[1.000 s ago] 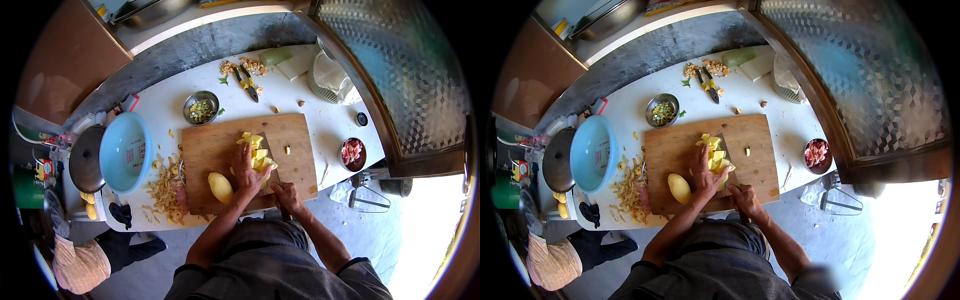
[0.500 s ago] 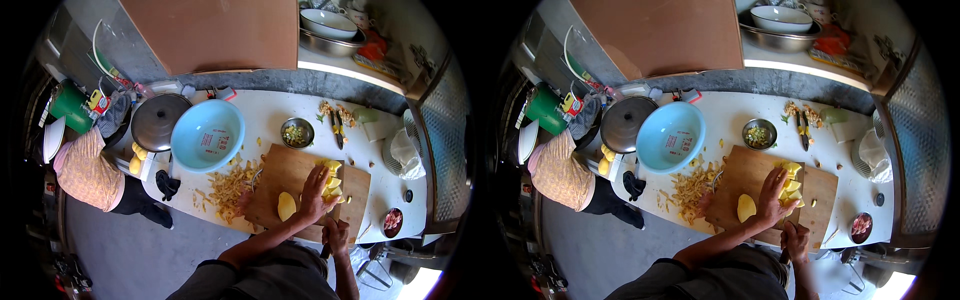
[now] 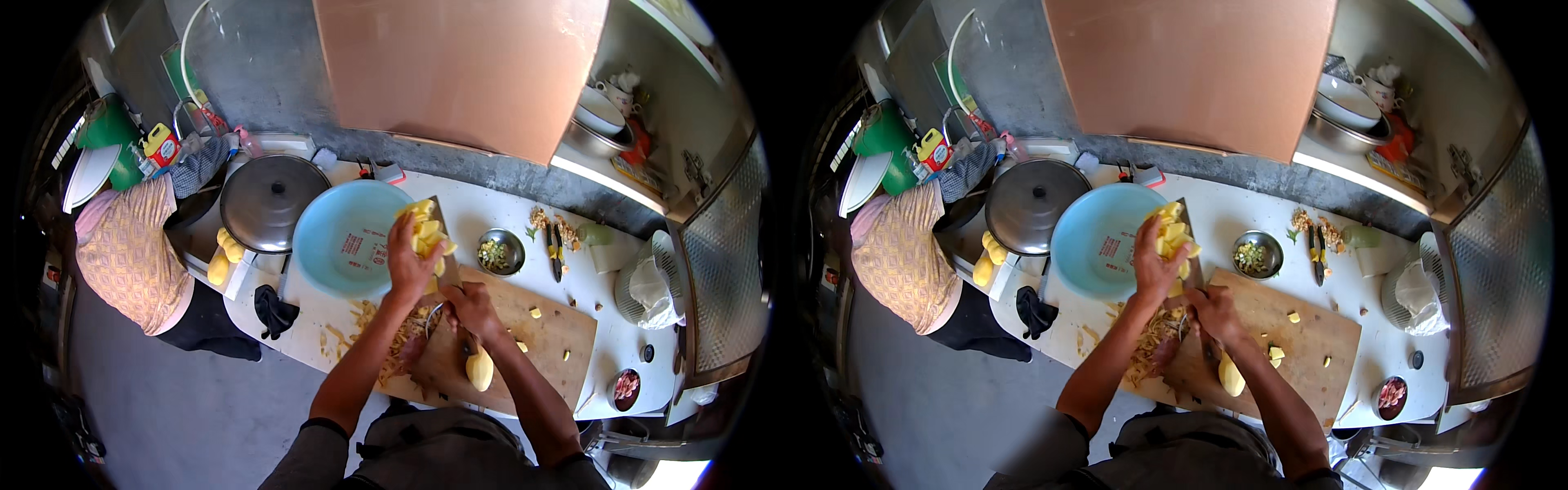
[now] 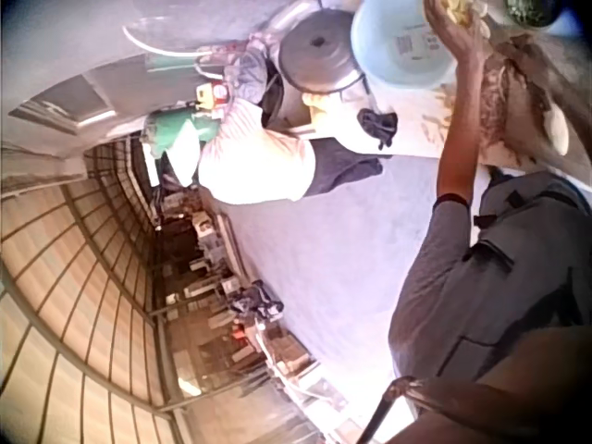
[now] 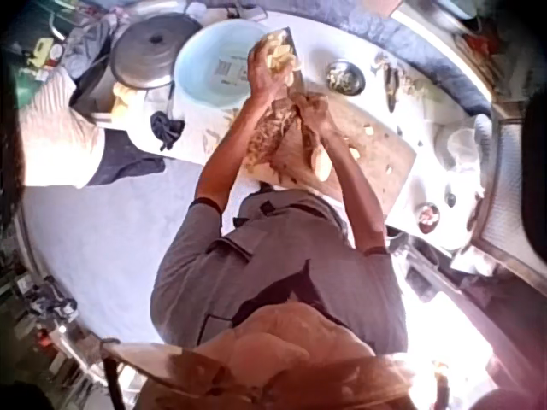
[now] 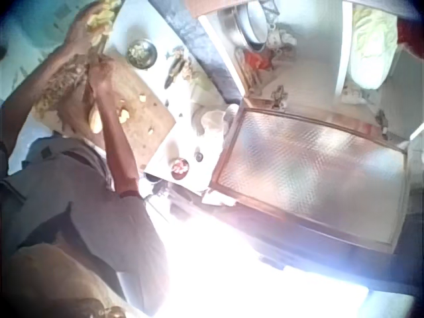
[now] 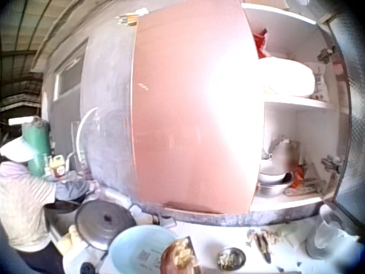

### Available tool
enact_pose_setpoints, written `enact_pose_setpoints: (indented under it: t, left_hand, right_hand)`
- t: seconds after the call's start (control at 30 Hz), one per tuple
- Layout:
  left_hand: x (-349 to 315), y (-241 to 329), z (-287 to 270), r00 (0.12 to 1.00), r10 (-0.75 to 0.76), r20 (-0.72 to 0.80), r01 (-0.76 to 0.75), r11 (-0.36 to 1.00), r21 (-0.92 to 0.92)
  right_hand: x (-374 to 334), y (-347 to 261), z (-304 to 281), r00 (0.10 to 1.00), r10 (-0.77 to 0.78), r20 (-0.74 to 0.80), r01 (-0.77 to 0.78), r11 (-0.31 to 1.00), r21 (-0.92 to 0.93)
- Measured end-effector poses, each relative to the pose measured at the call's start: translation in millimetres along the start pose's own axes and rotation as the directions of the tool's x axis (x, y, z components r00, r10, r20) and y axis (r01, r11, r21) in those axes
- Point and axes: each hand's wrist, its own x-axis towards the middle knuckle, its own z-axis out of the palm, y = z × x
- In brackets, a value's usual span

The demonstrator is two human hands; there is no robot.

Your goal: The person uses a cleaver to chop peeled potatoes into small cubes on a wooden cutting board. The diced potatoes are periodically swept into a light blue bowl. The person handles multiple potatoes, cutting them into halves and then into uniform pieces.

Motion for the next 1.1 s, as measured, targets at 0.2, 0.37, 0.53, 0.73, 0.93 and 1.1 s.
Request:
enact_pose_setpoints:
  t: [0.2,0.37,0.53,0.73,0.93,1.1]
  left_hand:
    - [35,-109,-39,0.983,-0.180,-0.037,0.182,0.982,0.046]
    - [27,-117,-66,0.990,-0.144,0.007,0.144,0.989,-0.019]
    - [27,-101,-76,0.950,0.142,0.277,-0.143,0.990,-0.018]
    - [28,-138,-78,0.967,0.001,0.254,-0.083,0.946,0.314]
    - [35,-162,-83,0.946,-0.189,0.264,0.077,0.920,0.384]
    - [71,-120,-76,0.940,0.155,0.305,-0.232,0.944,0.236]
  right_hand:
    - [94,-13,60,0.997,-0.035,0.076,0.039,0.997,-0.062]
    - [118,-17,84,0.999,-0.003,0.043,0.008,0.992,-0.124]
    - [127,-18,97,0.999,0.026,0.044,-0.022,0.996,-0.082]
    - [123,-23,102,0.999,0.013,0.048,-0.008,0.994,-0.105]
    - [118,-26,95,0.998,0.049,0.028,-0.045,0.991,-0.128]
    - [114,-12,85,0.999,0.013,0.044,-0.007,0.989,-0.146]
